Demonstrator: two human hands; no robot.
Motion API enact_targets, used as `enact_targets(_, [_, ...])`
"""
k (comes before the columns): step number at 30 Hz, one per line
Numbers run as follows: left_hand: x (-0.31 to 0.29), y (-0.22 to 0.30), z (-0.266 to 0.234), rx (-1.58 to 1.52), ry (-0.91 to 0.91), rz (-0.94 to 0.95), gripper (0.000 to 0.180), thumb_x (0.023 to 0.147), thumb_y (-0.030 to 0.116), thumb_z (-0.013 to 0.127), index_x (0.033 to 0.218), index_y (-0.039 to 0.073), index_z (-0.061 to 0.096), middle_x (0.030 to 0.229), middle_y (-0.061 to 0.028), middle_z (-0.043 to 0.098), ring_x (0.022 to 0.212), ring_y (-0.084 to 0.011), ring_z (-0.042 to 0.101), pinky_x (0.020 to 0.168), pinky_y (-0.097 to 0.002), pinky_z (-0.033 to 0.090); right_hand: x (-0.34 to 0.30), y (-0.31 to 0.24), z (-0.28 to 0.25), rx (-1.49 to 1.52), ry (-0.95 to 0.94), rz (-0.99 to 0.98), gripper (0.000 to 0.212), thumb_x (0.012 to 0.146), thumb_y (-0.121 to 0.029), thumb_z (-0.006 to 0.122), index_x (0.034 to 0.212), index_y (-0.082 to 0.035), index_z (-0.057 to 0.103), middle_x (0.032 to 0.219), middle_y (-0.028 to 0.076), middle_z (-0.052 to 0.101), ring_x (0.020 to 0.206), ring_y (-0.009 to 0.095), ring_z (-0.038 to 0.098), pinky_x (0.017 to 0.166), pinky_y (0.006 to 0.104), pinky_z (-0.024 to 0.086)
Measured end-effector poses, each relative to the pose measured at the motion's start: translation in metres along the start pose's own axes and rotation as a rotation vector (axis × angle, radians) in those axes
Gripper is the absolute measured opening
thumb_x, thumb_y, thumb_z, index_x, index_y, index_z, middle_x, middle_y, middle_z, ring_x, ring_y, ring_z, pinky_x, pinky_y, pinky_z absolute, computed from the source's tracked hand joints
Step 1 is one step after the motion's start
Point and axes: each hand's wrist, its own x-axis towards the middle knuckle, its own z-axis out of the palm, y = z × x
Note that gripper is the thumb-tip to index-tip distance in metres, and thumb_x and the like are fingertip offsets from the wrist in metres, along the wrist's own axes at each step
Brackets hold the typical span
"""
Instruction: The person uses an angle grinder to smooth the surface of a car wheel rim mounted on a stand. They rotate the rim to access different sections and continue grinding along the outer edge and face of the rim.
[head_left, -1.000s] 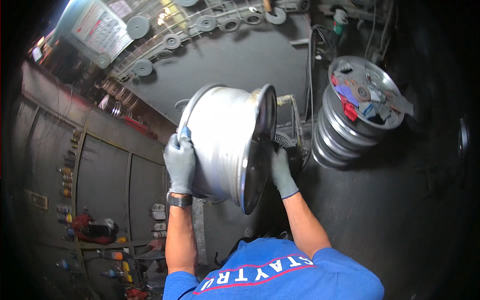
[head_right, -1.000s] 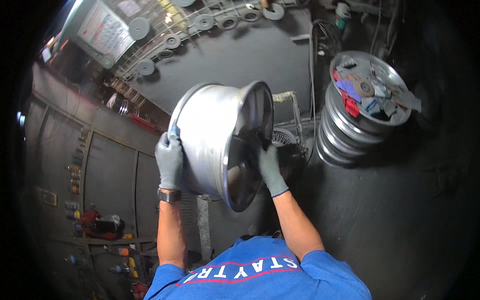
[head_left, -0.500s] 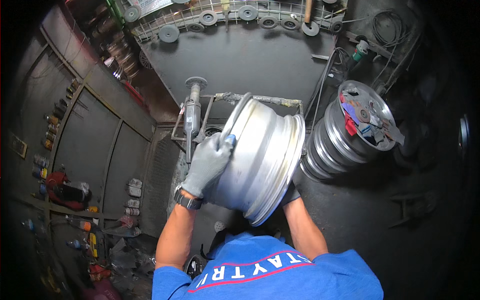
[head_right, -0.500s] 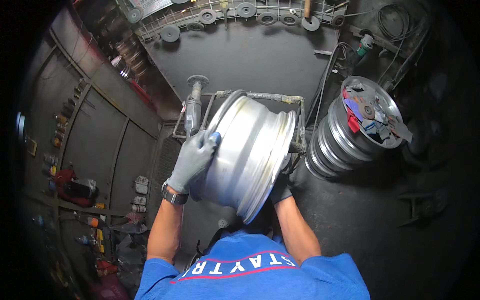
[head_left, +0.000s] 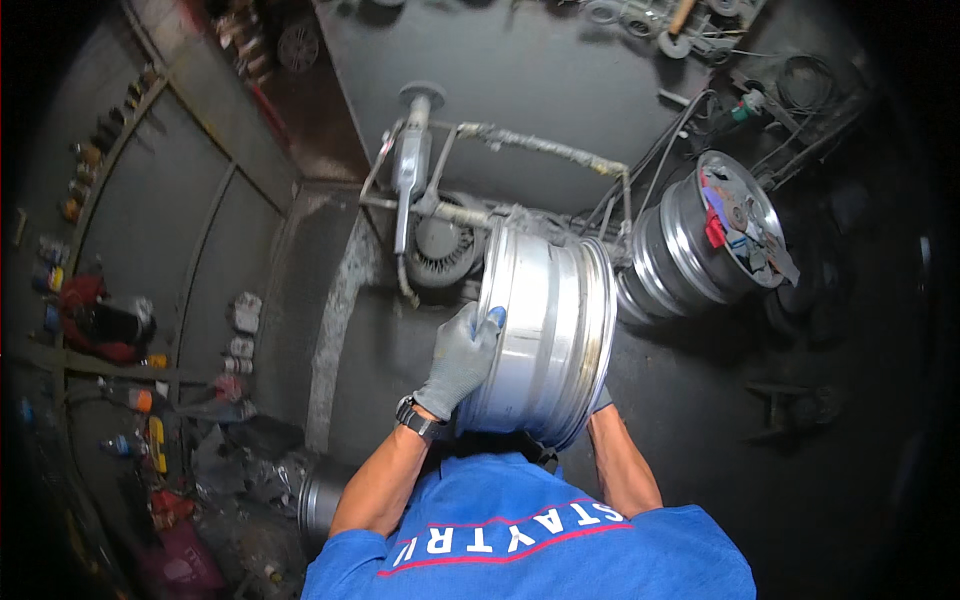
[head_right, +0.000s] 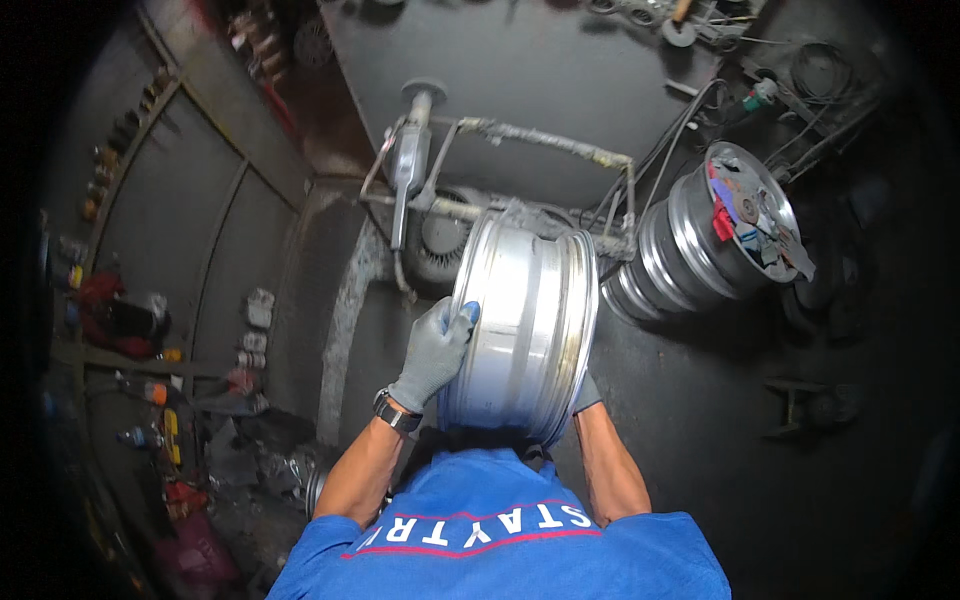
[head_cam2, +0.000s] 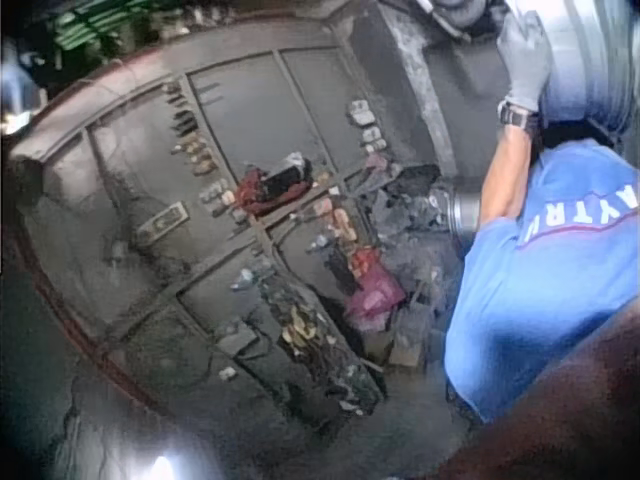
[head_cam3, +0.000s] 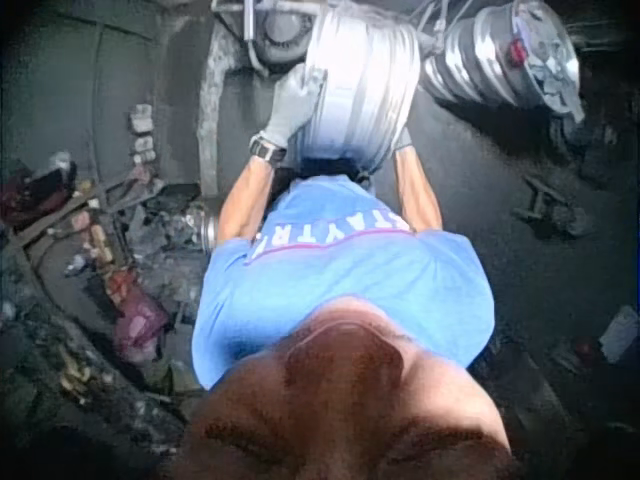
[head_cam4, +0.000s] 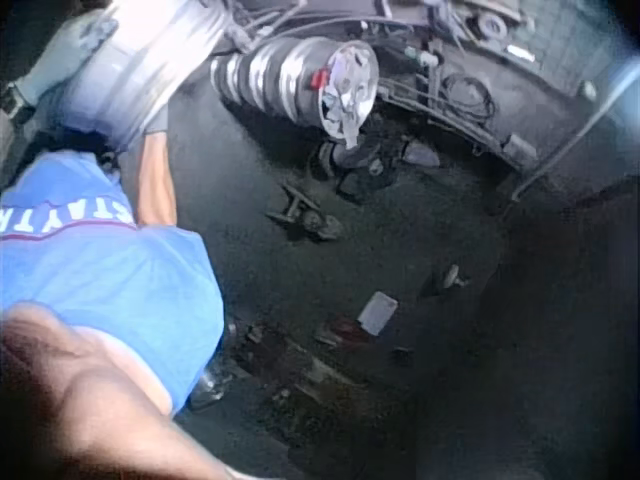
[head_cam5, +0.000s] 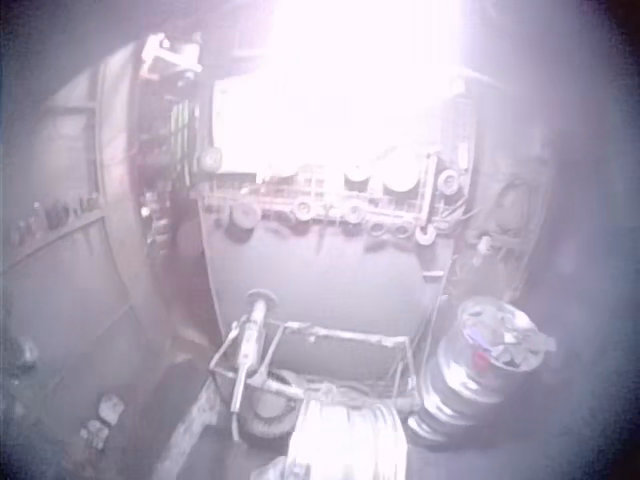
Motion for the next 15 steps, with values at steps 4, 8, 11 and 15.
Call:
enact_targets(4, [-0.045,-0.067,-0.034,-0.130,0.085,-0.198,0.029,0.097,0.026,0.057,0.091,-0.003,0.062,0.085,-0.0275,0.065,0.083,-0.0468,0.065,0.072,-0.0501,0.050,-0.019,0.057,0.008,-0.209,0.070,0.096,0.034,0.096,-0.016,0.060,0.125,0.002,0.062,0.103,0.015,0.072,0.091,0.022,0.068,0.081,0.0355,0.054])
enact_targets(8, [-0.090,-0.166,-0.058,-0.155,0.156,-0.341,0.031,0.097,0.027,0.059,0.091,-0.003,0.062,0.078,-0.0255,0.065,0.069,-0.0384,0.063,0.065,-0.0451,0.048,-0.030,0.125,0.019,-0.654,0.079,0.157,0.036,0.095,-0.014,0.061,0.126,0.003,0.062,0.106,0.017,0.072,0.094,0.023,0.068,0.084,0.0361,0.054])
enact_targets(11, [-0.141,-0.226,-0.094,-0.317,0.202,-0.532,0.037,0.101,0.033,0.059,0.089,-0.002,0.065,0.072,-0.0070,0.065,0.066,-0.0133,0.054,0.063,-0.0366,0.047,-0.041,0.153,0.079,-1.145,-0.179,0.101,0.043,0.090,-0.015,0.070,0.127,0.005,0.059,0.105,0.013,0.072,0.094,0.017,0.066,0.083,0.0334,0.054])
enact_targets(15, [-0.201,-0.270,-0.160,-0.443,0.420,-0.638,0.044,0.104,0.037,0.056,0.094,-0.004,0.068,0.077,0.0000,0.064,0.071,-0.0093,0.054,0.067,-0.0304,0.047,-0.036,0.206,0.161,-0.839,-0.228,0.276,0.062,0.078,-0.016,0.078,0.130,0.007,0.053,0.105,0.013,0.070,0.089,0.017,0.066,0.078,0.0322,0.055])
